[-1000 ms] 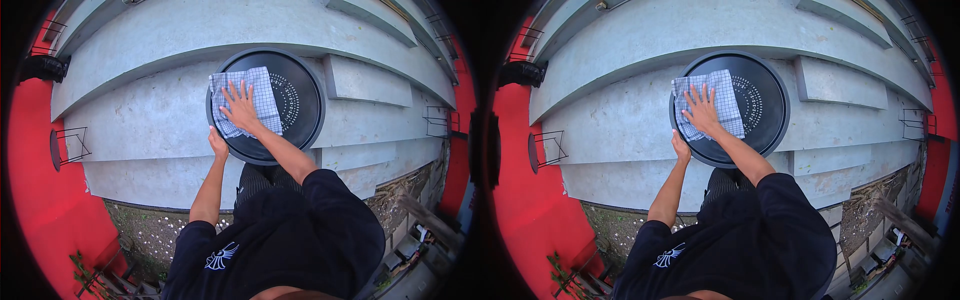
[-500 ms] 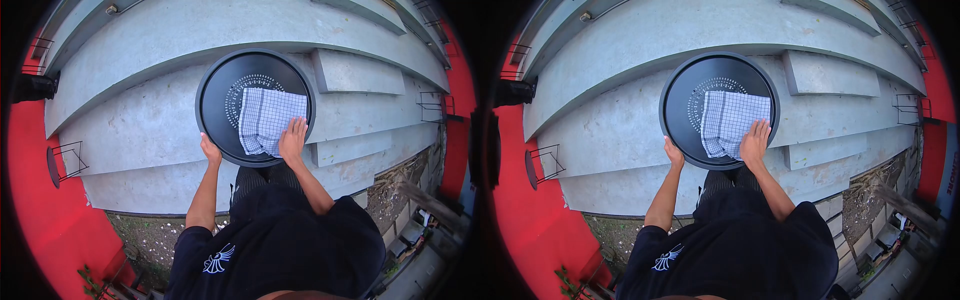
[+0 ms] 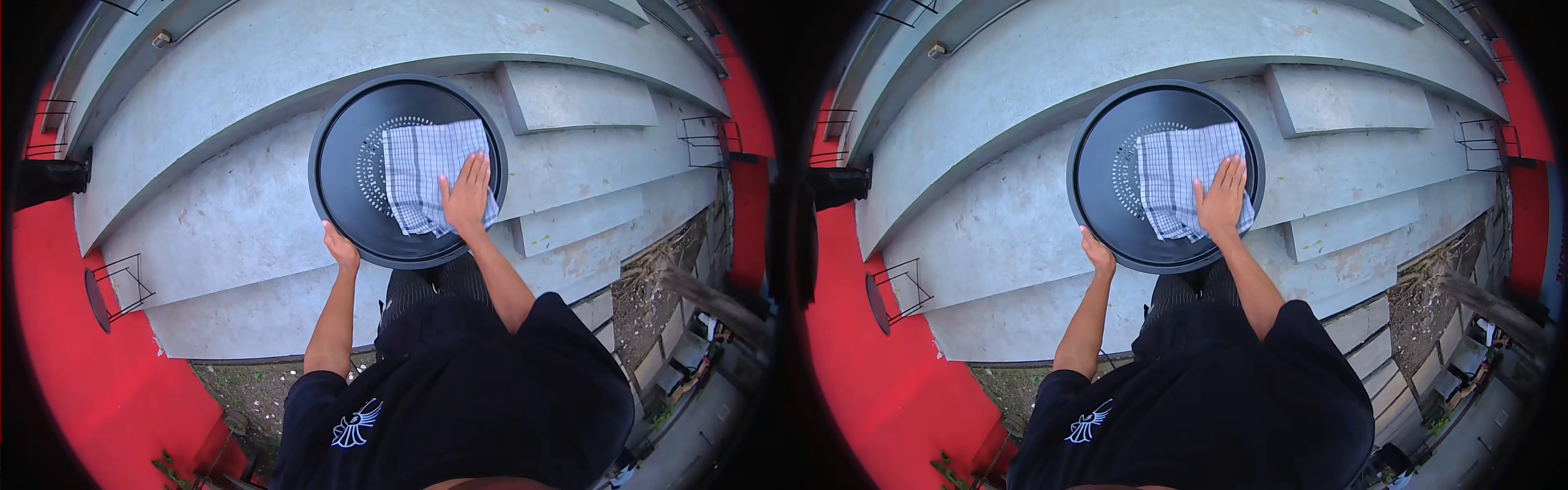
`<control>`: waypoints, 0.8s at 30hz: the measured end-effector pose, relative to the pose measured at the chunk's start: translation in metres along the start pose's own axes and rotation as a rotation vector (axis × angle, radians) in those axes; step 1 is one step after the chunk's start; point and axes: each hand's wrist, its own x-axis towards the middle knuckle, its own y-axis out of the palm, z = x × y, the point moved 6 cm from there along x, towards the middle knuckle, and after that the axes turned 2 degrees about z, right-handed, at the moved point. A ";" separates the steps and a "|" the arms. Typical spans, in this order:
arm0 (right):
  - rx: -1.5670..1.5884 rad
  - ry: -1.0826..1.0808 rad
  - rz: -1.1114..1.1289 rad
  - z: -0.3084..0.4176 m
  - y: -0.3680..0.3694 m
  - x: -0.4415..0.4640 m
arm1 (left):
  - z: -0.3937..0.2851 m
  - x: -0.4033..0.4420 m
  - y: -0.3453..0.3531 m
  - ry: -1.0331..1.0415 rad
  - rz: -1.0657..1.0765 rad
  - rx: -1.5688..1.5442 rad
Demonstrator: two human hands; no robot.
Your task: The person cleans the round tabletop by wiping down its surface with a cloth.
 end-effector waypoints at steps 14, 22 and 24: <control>-0.006 -0.023 -0.007 -0.016 0.008 0.056 | 0.006 0.001 -0.001 -0.008 -0.014 -0.047; -0.121 -0.074 0.133 -0.002 -0.003 -0.024 | 0.005 0.002 0.001 -0.042 0.030 -0.061; -0.155 -0.063 0.188 0.001 -0.007 -0.062 | 0.004 0.002 0.002 -0.035 0.042 -0.056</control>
